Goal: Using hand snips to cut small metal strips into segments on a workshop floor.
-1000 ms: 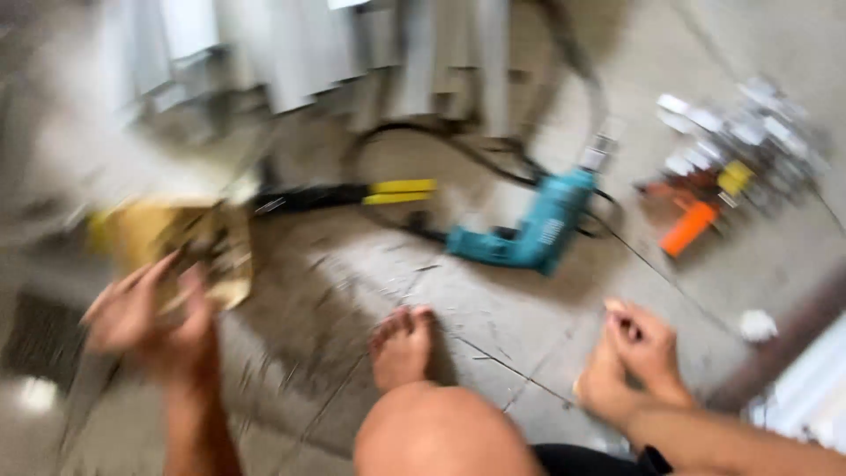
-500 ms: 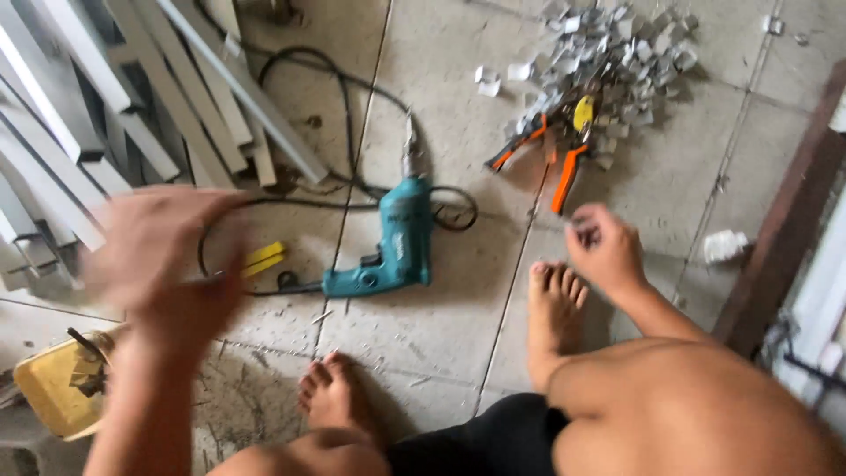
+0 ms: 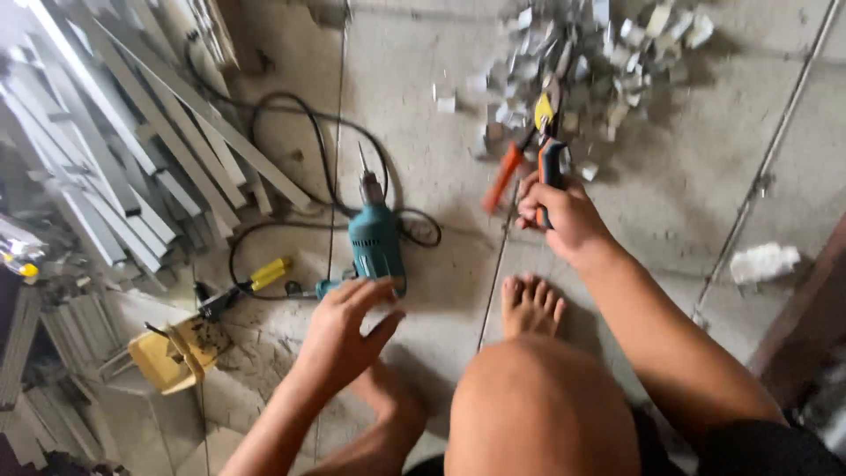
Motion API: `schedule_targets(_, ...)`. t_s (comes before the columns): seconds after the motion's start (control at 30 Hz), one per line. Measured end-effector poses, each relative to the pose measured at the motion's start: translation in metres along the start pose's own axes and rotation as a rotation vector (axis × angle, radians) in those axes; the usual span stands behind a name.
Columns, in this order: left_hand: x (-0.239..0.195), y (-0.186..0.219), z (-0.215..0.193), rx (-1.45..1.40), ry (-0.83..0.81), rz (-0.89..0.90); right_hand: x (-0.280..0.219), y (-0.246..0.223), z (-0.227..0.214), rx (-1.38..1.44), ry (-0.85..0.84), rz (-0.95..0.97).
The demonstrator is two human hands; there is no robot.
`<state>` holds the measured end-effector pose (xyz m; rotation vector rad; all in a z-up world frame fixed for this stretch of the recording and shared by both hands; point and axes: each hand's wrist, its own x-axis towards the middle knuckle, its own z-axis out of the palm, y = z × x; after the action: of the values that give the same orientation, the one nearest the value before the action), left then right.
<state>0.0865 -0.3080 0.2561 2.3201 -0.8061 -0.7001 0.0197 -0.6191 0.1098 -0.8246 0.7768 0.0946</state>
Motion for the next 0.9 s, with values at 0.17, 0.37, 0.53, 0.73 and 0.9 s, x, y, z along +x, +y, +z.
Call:
schedule_targets(0.17, 0.045, 0.032, 0.003, -0.013, 0.029, 0.04, -0.066, -0.06, 0.024, -0.14, -0.256, -0.276)
schedule_targets(0.37, 0.114, 0.0, 0.086, 0.062, -0.026, 0.298, -0.115, -0.094, -0.004, -0.384, -0.209, -0.6)
schedule_targets(0.53, 0.159, -0.006, 0.186, 0.258, -0.085, 0.686, -0.141, -0.081, -0.043, -0.206, -0.076, -0.43)
schedule_targets(0.73, 0.214, 0.001, 0.216, 0.151, -0.047, 0.939, -0.183, -0.021, -0.117, -0.537, 0.464, -0.21)
schedule_targets(0.9, 0.217, -0.01, 0.202, 0.022, -0.104, 1.016, -0.191, 0.049, -0.132, -1.35, 0.614, -0.348)
